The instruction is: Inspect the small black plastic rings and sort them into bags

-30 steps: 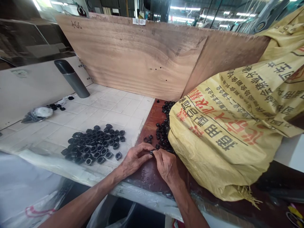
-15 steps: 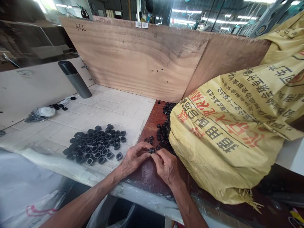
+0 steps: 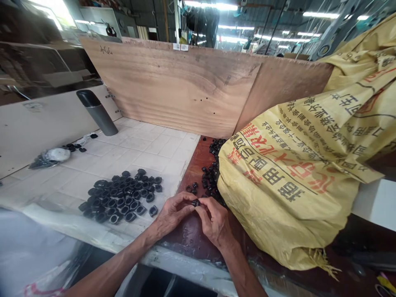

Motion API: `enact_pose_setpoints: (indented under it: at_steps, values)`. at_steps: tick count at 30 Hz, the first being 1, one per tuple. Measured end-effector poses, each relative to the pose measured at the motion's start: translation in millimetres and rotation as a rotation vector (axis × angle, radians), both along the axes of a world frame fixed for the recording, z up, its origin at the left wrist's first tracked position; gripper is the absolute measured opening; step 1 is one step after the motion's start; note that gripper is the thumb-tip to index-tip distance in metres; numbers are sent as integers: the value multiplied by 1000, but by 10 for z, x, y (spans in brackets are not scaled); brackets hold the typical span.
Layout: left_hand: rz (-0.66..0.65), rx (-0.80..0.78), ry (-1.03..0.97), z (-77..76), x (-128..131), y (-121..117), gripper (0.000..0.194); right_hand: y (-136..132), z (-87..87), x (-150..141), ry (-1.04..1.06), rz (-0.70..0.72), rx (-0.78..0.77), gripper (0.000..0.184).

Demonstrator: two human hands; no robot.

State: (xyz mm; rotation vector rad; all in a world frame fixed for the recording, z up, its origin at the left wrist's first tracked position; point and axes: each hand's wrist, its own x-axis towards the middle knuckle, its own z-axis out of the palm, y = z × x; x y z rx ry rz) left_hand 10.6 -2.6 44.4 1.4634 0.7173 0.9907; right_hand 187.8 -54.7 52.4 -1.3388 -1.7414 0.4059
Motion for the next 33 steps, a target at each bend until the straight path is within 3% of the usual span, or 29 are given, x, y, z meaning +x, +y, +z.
enact_pose_setpoints:
  at_steps: [6, 11, 17, 22, 26, 30, 33]
  values:
    - [4, -56, -27, -1, 9, -2, 25, 2, 2, 7, 12, 27, 7, 14]
    - [7, -62, -8, -7, 3, 0, 26, 2, -5, -4, 42, -35, -5, 11]
    - [2, 12, 49, -40, -3, -1, 25, -15, 41, -14, 73, -62, -65, 17]
    - [-63, -105, 1, 29, -3, -20, 27, -37, 11, -28, 86, 11, -14, 14]
    - [19, 0, 47, 102, -4, -41, 25, -45, -10, -42, 141, -38, -97, 13]
    - [-44, -170, -26, 162, -37, -117, 26, -94, 58, -46, 108, 48, 18, 15]
    - [-43, -127, -12, 138, -90, -233, 20, -145, 125, -82, 212, 84, -124, 14]
